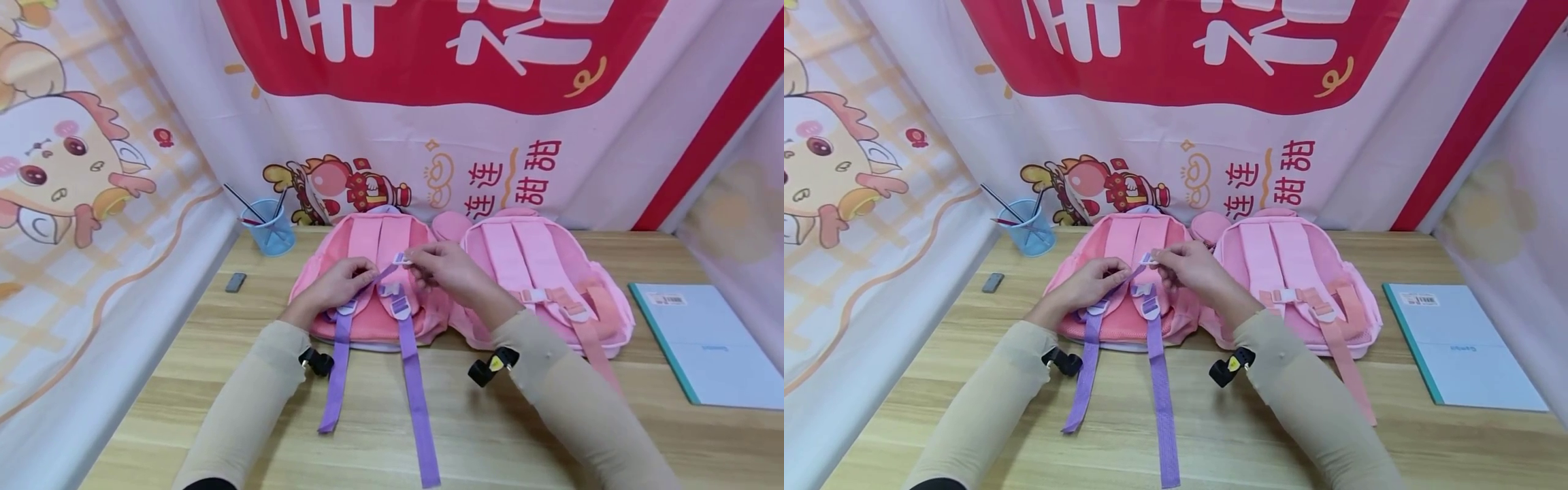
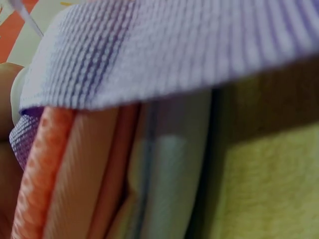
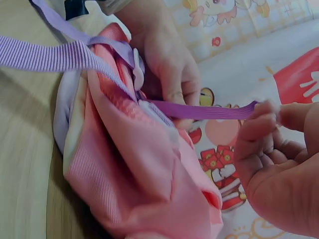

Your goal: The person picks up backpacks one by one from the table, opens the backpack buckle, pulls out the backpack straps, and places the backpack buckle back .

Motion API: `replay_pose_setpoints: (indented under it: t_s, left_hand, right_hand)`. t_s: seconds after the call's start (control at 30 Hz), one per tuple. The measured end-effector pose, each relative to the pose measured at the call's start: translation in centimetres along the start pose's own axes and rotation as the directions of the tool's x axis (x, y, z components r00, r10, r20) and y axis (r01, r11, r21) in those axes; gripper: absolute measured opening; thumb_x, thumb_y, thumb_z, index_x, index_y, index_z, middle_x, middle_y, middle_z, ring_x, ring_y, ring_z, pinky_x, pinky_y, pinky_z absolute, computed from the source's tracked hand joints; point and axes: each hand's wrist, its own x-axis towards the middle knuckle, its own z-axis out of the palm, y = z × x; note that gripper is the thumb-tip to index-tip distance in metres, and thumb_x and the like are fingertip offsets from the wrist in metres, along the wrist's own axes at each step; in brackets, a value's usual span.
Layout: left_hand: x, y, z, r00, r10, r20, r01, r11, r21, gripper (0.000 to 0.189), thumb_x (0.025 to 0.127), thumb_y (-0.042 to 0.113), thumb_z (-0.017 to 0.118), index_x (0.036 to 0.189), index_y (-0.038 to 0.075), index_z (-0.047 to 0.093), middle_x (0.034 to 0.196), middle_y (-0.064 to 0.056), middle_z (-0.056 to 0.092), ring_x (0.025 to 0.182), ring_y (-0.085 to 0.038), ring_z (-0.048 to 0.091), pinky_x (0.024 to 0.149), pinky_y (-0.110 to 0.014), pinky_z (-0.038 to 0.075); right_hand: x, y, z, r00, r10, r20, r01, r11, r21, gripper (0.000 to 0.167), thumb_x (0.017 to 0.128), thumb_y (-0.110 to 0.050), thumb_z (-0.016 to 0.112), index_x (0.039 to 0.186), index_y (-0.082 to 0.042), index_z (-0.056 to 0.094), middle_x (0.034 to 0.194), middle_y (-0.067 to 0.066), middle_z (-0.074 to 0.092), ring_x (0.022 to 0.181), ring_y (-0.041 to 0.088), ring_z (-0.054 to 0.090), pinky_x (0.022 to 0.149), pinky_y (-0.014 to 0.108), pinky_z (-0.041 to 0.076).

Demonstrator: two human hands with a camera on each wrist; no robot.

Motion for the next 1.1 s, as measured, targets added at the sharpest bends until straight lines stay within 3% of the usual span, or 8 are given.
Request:
replay_pose_setpoints:
  t_s: [0.17, 0.4, 0.63, 0.87, 0.97, 1.1]
  left_hand:
    - [0.0, -0.1, 0.0, 1.000, 0.011, 0.008, -0.011, 1.000, 0.026, 0.017, 0.112, 0.022, 0.061, 0.107, 0.010, 0.072, 0.096, -0.002, 0.065, 0.089, -0.017, 0.058, 0.086, -0.031, 0.047]
    - [-0.1, -0.2, -0.2, 1.000, 0.014, 0.020, -0.015, 0.999, 0.043, 0.013, 0.110, 0.020, 0.064, 0.107, 0.010, 0.072, 0.102, -0.004, 0.069, 0.094, -0.017, 0.060, 0.092, -0.032, 0.048]
    - [-0.1, -0.6, -0.1, 0.999, 0.020, 0.041, -0.021, 1.000, 0.021, 0.004, 0.105, 0.014, 0.070, 0.106, 0.011, 0.073, 0.106, -0.005, 0.071, 0.101, -0.019, 0.062, 0.098, -0.035, 0.050]
    - [0.0, -0.6, 0.1, 0.999, 0.003, 0.042, -0.004, 1.000, 0.021, 0.004, 0.105, 0.014, 0.071, 0.106, 0.011, 0.073, 0.103, -0.004, 0.070, 0.099, -0.019, 0.061, 0.094, -0.034, 0.050]
    - [0.0, -0.5, 0.2, 0.999, -0.012, 0.044, 0.011, 1.000, 0.023, 0.004, 0.105, 0.014, 0.071, 0.106, 0.011, 0.073, 0.104, -0.005, 0.069, 0.099, -0.020, 0.060, 0.093, -0.034, 0.049]
    - [0.1, -0.5, 0.3, 0.999, -0.018, 0.038, 0.016, 0.999, 0.040, 0.004, 0.105, 0.016, 0.072, 0.106, 0.012, 0.073, 0.103, -0.004, 0.068, 0.098, -0.021, 0.060, 0.093, -0.034, 0.049]
  right_hand:
    - [-0.2, 0.4, -1.3, 0.997, 0.055, -0.049, -0.057, 0.997, -0.053, 0.029, 0.110, -0.023, 0.064, 0.121, 0.002, 0.075, 0.081, 0.002, 0.067, 0.072, 0.014, 0.063, 0.069, 0.025, 0.058]
    - [-0.1, 1.3, -2.3, 0.993, 0.062, -0.099, -0.075, 0.989, -0.126, 0.026, 0.107, -0.015, 0.063, 0.112, 0.009, 0.073, 0.072, 0.002, 0.065, 0.063, 0.012, 0.062, 0.060, 0.024, 0.055]
    - [-0.2, 2.5, -3.2, 0.989, 0.119, -0.093, -0.143, 0.940, -0.309, 0.029, 0.107, -0.018, 0.065, 0.087, 0.001, 0.071, 0.064, 0.002, 0.063, 0.051, 0.011, 0.057, 0.050, 0.024, 0.050]
    - [-0.4, 3.1, -3.4, 0.983, 0.148, -0.107, -0.178, 0.913, -0.368, 0.036, 0.106, -0.021, 0.066, 0.075, -0.004, 0.067, 0.058, 0.000, 0.058, 0.048, 0.010, 0.054, 0.047, 0.024, 0.047]
    - [-0.4, 3.3, -3.4, 0.987, 0.121, -0.106, -0.156, 0.883, -0.443, 0.038, 0.106, -0.021, 0.066, 0.070, -0.006, 0.066, 0.054, -0.001, 0.055, 0.045, 0.009, 0.052, 0.045, 0.024, 0.045]
    - [-0.4, 3.5, -3.4, 0.992, 0.068, -0.107, -0.118, 0.810, -0.574, 0.041, 0.105, -0.022, 0.065, 0.066, -0.011, 0.064, 0.050, -0.004, 0.052, 0.042, 0.008, 0.050, 0.043, 0.023, 0.042]
